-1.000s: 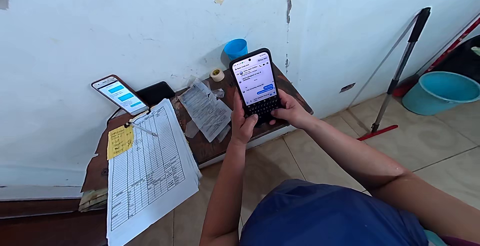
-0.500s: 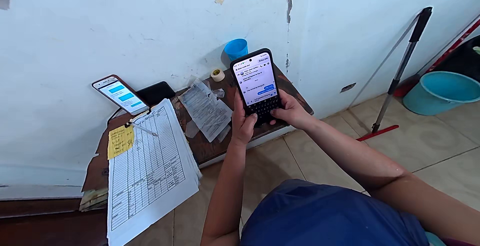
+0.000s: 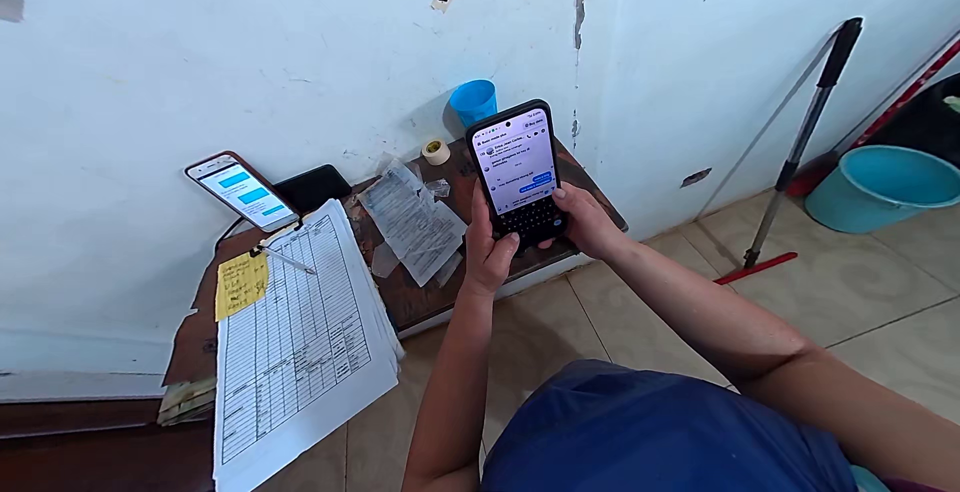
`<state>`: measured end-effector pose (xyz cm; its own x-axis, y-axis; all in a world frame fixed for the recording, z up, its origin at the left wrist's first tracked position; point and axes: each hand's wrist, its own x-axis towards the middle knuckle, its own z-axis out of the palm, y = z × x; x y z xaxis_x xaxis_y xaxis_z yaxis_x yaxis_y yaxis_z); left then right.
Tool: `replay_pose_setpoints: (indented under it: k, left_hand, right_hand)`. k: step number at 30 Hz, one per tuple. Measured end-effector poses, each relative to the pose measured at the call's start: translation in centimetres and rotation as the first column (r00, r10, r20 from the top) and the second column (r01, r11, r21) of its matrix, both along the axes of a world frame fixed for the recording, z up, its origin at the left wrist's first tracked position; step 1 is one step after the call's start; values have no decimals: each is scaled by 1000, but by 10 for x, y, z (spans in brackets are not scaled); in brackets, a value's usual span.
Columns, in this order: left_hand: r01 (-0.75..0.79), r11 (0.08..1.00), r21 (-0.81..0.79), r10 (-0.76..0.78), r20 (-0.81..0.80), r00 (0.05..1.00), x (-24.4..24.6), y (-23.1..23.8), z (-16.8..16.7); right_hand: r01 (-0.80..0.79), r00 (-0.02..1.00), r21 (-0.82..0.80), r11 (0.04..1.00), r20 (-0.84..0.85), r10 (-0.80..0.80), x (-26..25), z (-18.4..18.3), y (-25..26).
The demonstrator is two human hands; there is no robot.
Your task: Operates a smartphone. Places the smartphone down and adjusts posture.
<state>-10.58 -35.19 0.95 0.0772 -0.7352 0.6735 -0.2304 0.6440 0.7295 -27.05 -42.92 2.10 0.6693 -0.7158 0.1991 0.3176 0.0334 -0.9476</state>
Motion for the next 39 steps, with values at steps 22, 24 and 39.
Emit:
replay_pose_setpoints:
  k: [22, 24, 39]
  left_hand:
    - [-113, 732, 672, 594, -547, 590, -34, 15, 86]
    - [-144, 708, 691, 644, -549, 533, -38, 15, 89]
    - [-600, 695, 396, 705, -536, 464, 106, -15, 187]
  right_hand:
    - [-225, 974, -55, 973, -24, 224, 0, -4, -11]
    - [-264, 965, -75, 962, -18, 263, 0, -4, -13]
    - [-527, 841, -715, 460, -515, 163, 43, 62, 20]
